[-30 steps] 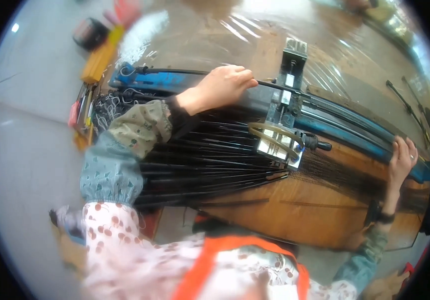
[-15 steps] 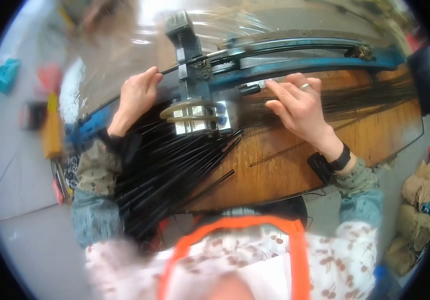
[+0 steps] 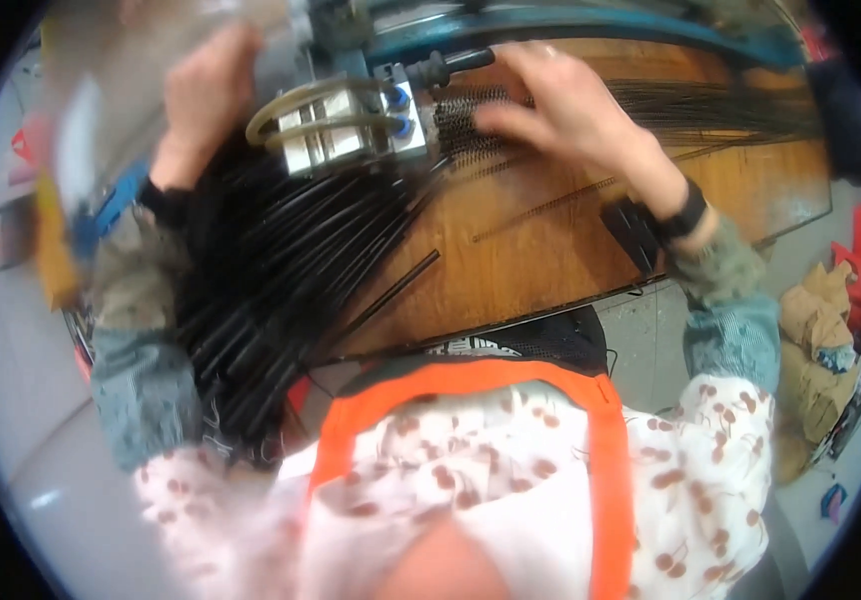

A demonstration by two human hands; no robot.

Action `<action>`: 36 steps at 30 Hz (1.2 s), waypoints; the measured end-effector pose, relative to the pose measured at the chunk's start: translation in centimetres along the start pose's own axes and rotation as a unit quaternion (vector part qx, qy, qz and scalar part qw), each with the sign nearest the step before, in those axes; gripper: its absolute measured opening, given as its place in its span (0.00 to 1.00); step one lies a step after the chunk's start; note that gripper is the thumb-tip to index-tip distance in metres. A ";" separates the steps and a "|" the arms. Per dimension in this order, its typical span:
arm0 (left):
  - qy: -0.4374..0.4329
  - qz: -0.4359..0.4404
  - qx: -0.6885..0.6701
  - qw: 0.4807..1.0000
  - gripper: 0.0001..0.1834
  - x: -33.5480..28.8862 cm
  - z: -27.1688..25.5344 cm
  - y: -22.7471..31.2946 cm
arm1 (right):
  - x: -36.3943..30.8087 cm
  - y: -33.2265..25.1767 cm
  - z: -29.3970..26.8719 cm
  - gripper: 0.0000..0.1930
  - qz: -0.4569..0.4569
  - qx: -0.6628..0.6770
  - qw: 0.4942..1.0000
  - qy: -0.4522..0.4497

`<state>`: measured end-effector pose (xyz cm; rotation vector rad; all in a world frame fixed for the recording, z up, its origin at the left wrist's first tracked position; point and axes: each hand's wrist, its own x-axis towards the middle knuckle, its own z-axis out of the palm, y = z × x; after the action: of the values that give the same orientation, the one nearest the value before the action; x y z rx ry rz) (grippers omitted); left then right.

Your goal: The person picks up a spring and a rod, slides the spring onto the rod, and places the rod into a machine. The person then removes the rod and places it onto a pile of other rods.

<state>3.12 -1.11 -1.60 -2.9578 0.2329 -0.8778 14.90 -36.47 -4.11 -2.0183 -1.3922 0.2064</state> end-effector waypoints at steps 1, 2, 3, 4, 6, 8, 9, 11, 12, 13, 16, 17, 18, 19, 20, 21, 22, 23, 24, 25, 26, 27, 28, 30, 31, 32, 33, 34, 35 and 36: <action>0.028 0.051 0.031 0.998 0.01 0.2 0.1 -0.9 | -1.6 -1.3 -0.4 0.15 0.030 -0.095 0.993 -0.066; -0.019 0.043 0.082 0.996 0.02 -2.3 0.3 -7.0 | -3.2 -2.8 0.1 0.20 -0.016 -0.166 0.966 -0.196; -0.082 -0.015 0.056 0.995 0.13 -2.7 0.7 -8.7 | -6.7 -2.8 1.7 0.20 -0.085 -0.203 0.955 -0.201; -0.154 -0.073 0.035 0.985 0.24 -2.9 -0.7 -9.3 | -8.1 -3.7 2.5 0.18 -0.095 -0.184 0.947 -0.245; -0.017 -0.019 0.159 0.987 0.15 -1.0 -3.1 -2.8 | -7.5 -2.9 4.9 0.15 -0.133 -0.183 0.953 -0.200; -0.017 -0.043 0.297 0.954 0.13 -5.1 -5.4 -1.6 | -5.3 -3.2 5.3 0.14 -0.128 -0.118 0.971 -0.162; 0.025 -0.041 0.186 0.981 0.20 -5.8 -5.1 3.8 | -5.0 -2.7 5.5 0.13 -0.077 -0.066 0.987 -0.127; -0.155 -0.130 0.042 0.978 0.26 -8.2 -8.3 14.6 | -5.1 -1.7 5.3 0.11 -0.059 -0.065 0.989 -0.115; -0.208 -0.180 0.001 0.961 0.25 -10.7 -8.9 18.4 | -4.4 -1.7 5.2 0.10 -0.048 -0.064 0.993 -0.092; -0.214 -0.227 -0.006 0.950 0.23 -13.0 -8.8 21.4 | -3.5 -2.2 5.1 0.09 -0.040 -0.043 0.994 -0.097; -0.110 -0.347 0.005 0.932 0.16 -15.4 -5.9 24.0 | -2.1 -4.4 4.2 0.07 0.039 0.038 0.992 -0.117; -0.063 -0.348 0.004 0.936 0.15 -15.6 -5.1 24.0 | -1.9 -5.2 3.7 0.08 0.077 0.070 0.986 -0.128; -0.037 -0.330 0.012 0.943 0.13 -15.8 -4.4 24.0 | -1.9 -5.4 3.6 0.08 0.123 0.096 0.978 -0.137; -0.026 -0.315 0.016 0.949 0.12 -15.9 -4.5 23.9 | -2.0 -5.0 3.9 0.08 0.146 0.106 0.974 -0.139; -0.016 -0.298 0.019 0.954 0.12 -16.1 -4.7 23.9 | -2.0 -4.9 4.1 0.08 0.132 0.111 0.974 -0.144; -0.011 -0.299 0.023 0.954 0.12 -16.1 -4.8 23.8 | -2.1 -4.9 4.0 0.08 0.152 0.113 0.970 -0.151; -0.007 -0.294 0.007 0.956 0.11 -16.0 -4.9 23.9 | -2.3 -4.7 4.0 0.09 0.174 0.115 0.965 -0.158; -0.003 -0.288 -0.010 0.957 0.11 -16.0 -5.1 24.0 | -2.4 -4.3 4.0 0.09 0.170 0.114 0.966 -0.155; -0.001 -0.289 -0.005 0.957 0.11 -15.9 -5.5 24.1 | -2.4 -3.8 4.1 0.09 0.172 0.140 0.963 -0.150; -0.010 -0.290 -0.029 0.956 0.11 -15.5 -5.7 24.5 | -2.6 -3.0 4.0 0.09 0.176 0.165 0.959 -0.148; -0.019 -0.292 -0.053 0.955 0.11 -15.3 -6.0 24.8 | -2.9 -2.4 4.0 0.09 0.175 0.165 0.959 -0.150; -0.029 -0.286 -0.061 0.956 0.11 -14.9 -6.3 25.1 | -3.2 -1.7 3.9 0.10 0.165 0.190 0.958 -0.134; -0.028 -0.286 -0.057 0.956 0.11 -14.7 -6.5 25.5 | -3.4 -1.1 3.9 0.11 0.156 0.215 0.957 -0.118; -0.035 -0.283 -0.108 0.952 0.10 -14.0 -6.8 25.8 | -4.0 0.0 3.6 0.12 0.154 0.228 0.954 -0.120; -0.052 -0.271 -0.111 0.955 0.08 -13.5 -7.0 25.7 | -4.1 0.4 3.2 0.13 0.157 0.238 0.951 -0.121; -0.052 -0.266 -0.112 0.956 0.08 -12.9 -7.5 25.5 | -3.9 0.5 3.0 0.13 0.158 0.238 0.951 -0.117; -0.086 -0.262 -0.093 0.957 0.08 -11.8 -8.5 25.6 | -4.0 -0.2 2.2 0.14 0.146 0.208 0.960 -0.116; -0.114 -0.248 -0.089 0.958 0.07 -11.0 -8.6 25.7 | -4.6 -0.8 1.2 0.16 0.148 0.167 0.969 -0.107; -0.137 -0.243 -0.103 0.955 0.06 -10.5 -8.5 25.6 | -4.3 -2.4 0.3 0.16 0.085 0.135 0.982 -0.096; -0.145 -0.225 -0.124 0.956 0.07 -10.0 -9.3 25.1 | -4.6 -2.8 -0.2 0.13 0.056 0.149 0.984 -0.083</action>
<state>-13.45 -24.32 -1.39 -3.3898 -0.3857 -0.4459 10.92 -40.03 -3.36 -1.8614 -1.2620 0.6082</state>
